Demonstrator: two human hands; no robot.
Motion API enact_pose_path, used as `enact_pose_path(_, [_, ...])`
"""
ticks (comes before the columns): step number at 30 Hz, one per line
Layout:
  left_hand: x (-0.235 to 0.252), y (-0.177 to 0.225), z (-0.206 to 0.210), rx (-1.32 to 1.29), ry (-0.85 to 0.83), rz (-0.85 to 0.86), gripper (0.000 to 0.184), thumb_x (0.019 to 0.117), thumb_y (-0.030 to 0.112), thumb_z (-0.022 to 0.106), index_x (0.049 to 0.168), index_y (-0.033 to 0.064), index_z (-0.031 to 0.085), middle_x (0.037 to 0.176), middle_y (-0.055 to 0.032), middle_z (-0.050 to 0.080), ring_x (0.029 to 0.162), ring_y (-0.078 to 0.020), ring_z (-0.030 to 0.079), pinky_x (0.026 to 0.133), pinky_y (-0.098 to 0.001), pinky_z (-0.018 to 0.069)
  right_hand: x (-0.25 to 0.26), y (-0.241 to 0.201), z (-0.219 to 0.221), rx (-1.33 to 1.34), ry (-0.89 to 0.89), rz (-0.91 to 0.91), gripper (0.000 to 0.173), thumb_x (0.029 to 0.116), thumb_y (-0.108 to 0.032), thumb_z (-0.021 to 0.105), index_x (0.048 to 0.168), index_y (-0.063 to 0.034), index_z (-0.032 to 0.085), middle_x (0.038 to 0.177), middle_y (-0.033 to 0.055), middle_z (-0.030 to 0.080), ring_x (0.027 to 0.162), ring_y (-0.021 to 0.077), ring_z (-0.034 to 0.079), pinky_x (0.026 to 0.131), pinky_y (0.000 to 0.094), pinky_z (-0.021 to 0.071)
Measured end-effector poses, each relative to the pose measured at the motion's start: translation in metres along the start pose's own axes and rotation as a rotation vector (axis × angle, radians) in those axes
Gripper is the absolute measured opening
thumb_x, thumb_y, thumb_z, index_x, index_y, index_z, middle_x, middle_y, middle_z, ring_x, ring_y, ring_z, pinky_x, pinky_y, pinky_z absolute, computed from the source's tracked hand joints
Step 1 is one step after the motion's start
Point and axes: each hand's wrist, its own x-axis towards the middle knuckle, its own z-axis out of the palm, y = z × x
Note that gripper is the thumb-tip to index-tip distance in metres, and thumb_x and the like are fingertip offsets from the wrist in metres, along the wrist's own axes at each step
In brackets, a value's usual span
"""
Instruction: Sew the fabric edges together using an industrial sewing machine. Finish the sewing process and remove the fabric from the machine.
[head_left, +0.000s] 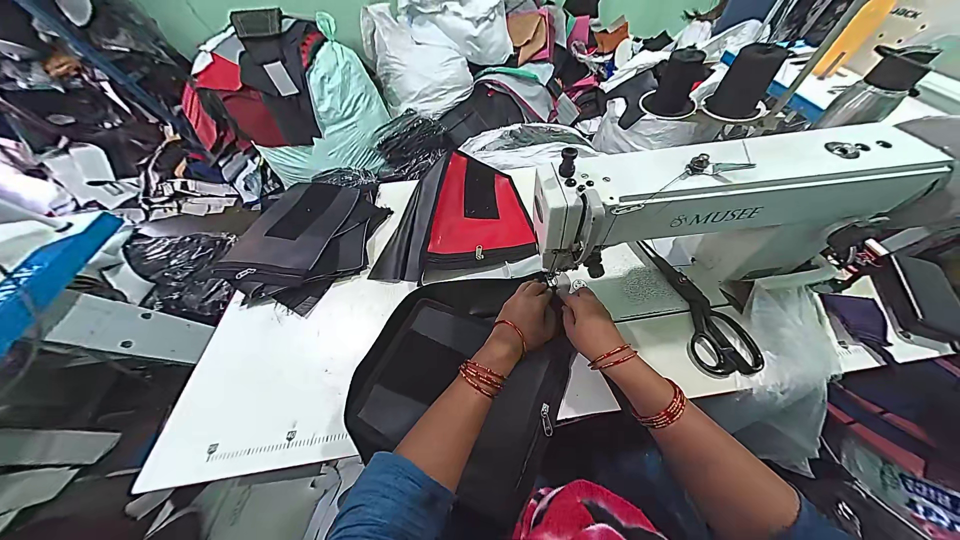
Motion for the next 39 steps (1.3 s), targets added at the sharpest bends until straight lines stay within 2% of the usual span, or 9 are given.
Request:
enact_pose_path(5, [-0.042, 0.043, -0.001, 0.105, -0.032, -0.147, 0.039, 0.1047, 0.022, 0.045, 0.126, -0.0002, 0.070, 0.142, -0.0208, 0.058, 0.140, -0.0372, 0.047, 0.116, -0.0508, 0.0343, -0.012, 0.017, 0.004, 0.101, 0.093, -0.011, 0.037, 0.1032, -0.008, 0.051, 0.136, 0.0014, 0.064, 0.121, 0.0248, 0.067, 0.113, 0.0343, 0.066, 0.104, 0.0442, 0.0486])
enact_pose_path(8, [-0.056, 0.045, 0.018, 0.126, 0.057, -0.172, 0.046, 0.1083, 0.029, 0.039, 0.142, 0.0079, 0.062, 0.137, -0.0215, 0.062, 0.133, -0.0405, 0.054, 0.117, -0.0565, 0.0309, -0.018, 0.016, 0.001, 0.118, 0.067, 0.029, 0.040, 0.1035, -0.009, 0.050, 0.141, -0.0019, 0.061, 0.120, 0.0220, 0.067, 0.108, 0.0316, 0.066, 0.100, 0.0424, 0.0499])
enact_pose_path(11, [-0.051, 0.035, 0.017, -0.007, 0.002, -0.194, 0.051, 0.1115, 0.031, 0.030, 0.154, 0.0105, 0.047, 0.142, -0.0218, 0.058, 0.137, -0.0397, 0.049, 0.118, -0.0585, 0.0260, -0.023, 0.016, -0.001, 0.194, 0.078, 0.050, 0.039, 0.1019, -0.007, 0.051, 0.139, 0.0005, 0.062, 0.117, 0.0211, 0.069, 0.103, 0.0284, 0.067, 0.097, 0.0393, 0.0505])
enact_pose_path(17, [-0.036, 0.032, -0.012, -0.312, -0.002, -0.266, 0.048, 0.1113, 0.027, 0.030, 0.143, 0.0098, 0.061, 0.135, -0.0162, 0.066, 0.134, -0.0291, 0.055, 0.118, -0.0573, 0.0256, -0.029, 0.018, 0.008, 0.373, 0.075, 0.057, 0.038, 0.0996, -0.002, 0.051, 0.136, 0.0024, 0.063, 0.117, 0.0221, 0.069, 0.101, 0.0259, 0.066, 0.095, 0.0374, 0.0506])
enact_pose_path(21, [-0.034, 0.035, -0.005, -0.171, -0.101, -0.274, 0.049, 0.1101, 0.031, 0.030, 0.146, 0.0147, 0.059, 0.142, -0.0114, 0.063, 0.140, -0.0269, 0.050, 0.119, -0.0552, 0.0228, -0.028, 0.022, 0.009, 0.419, 0.082, 0.038, 0.037, 0.0999, -0.003, 0.051, 0.134, 0.0023, 0.065, 0.114, 0.0210, 0.070, 0.100, 0.0239, 0.067, 0.093, 0.0352, 0.0507])
enact_pose_path(29, [-0.037, 0.038, 0.010, 0.134, -0.132, -0.185, 0.053, 0.1099, 0.034, 0.027, 0.153, 0.0149, 0.050, 0.146, -0.0182, 0.057, 0.137, -0.0369, 0.050, 0.113, -0.0581, 0.0326, -0.026, 0.028, 0.009, 0.390, 0.047, 0.010, 0.038, 0.0999, -0.004, 0.052, 0.136, 0.0028, 0.063, 0.113, 0.0210, 0.069, 0.096, 0.0230, 0.065, 0.091, 0.0340, 0.0504])
enact_pose_path(33, [-0.044, 0.027, 0.028, 0.131, 0.072, -0.064, 0.049, 0.1056, 0.030, 0.036, 0.141, 0.0101, 0.064, 0.150, -0.0182, 0.053, 0.140, -0.0426, 0.045, 0.106, -0.0628, 0.0368, -0.030, 0.024, 0.008, 0.296, 0.037, -0.015, 0.039, 0.0992, -0.002, 0.051, 0.136, 0.0029, 0.063, 0.116, 0.0241, 0.067, 0.101, 0.0276, 0.065, 0.095, 0.0367, 0.0494])
enact_pose_path(36, [-0.045, 0.016, 0.041, 0.125, 0.250, 0.083, 0.045, 0.1017, 0.028, 0.041, 0.122, 0.0048, 0.075, 0.135, -0.0190, 0.065, 0.131, -0.0424, 0.056, 0.102, -0.0642, 0.0426, -0.033, 0.019, 0.006, 0.225, 0.029, -0.033, 0.038, 0.0987, -0.001, 0.051, 0.133, 0.0035, 0.065, 0.118, 0.0258, 0.067, 0.108, 0.0314, 0.064, 0.099, 0.0389, 0.0486])
enact_pose_path(39, [-0.048, 0.014, 0.044, 0.137, 0.308, 0.148, 0.043, 0.0993, 0.027, 0.045, 0.114, 0.0021, 0.077, 0.126, -0.0198, 0.070, 0.124, -0.0423, 0.062, 0.100, -0.0618, 0.0472, -0.035, 0.014, 0.004, 0.163, 0.004, -0.047, 0.038, 0.0987, 0.001, 0.049, 0.132, 0.0042, 0.066, 0.121, 0.0267, 0.065, 0.112, 0.0326, 0.063, 0.101, 0.0388, 0.0475])
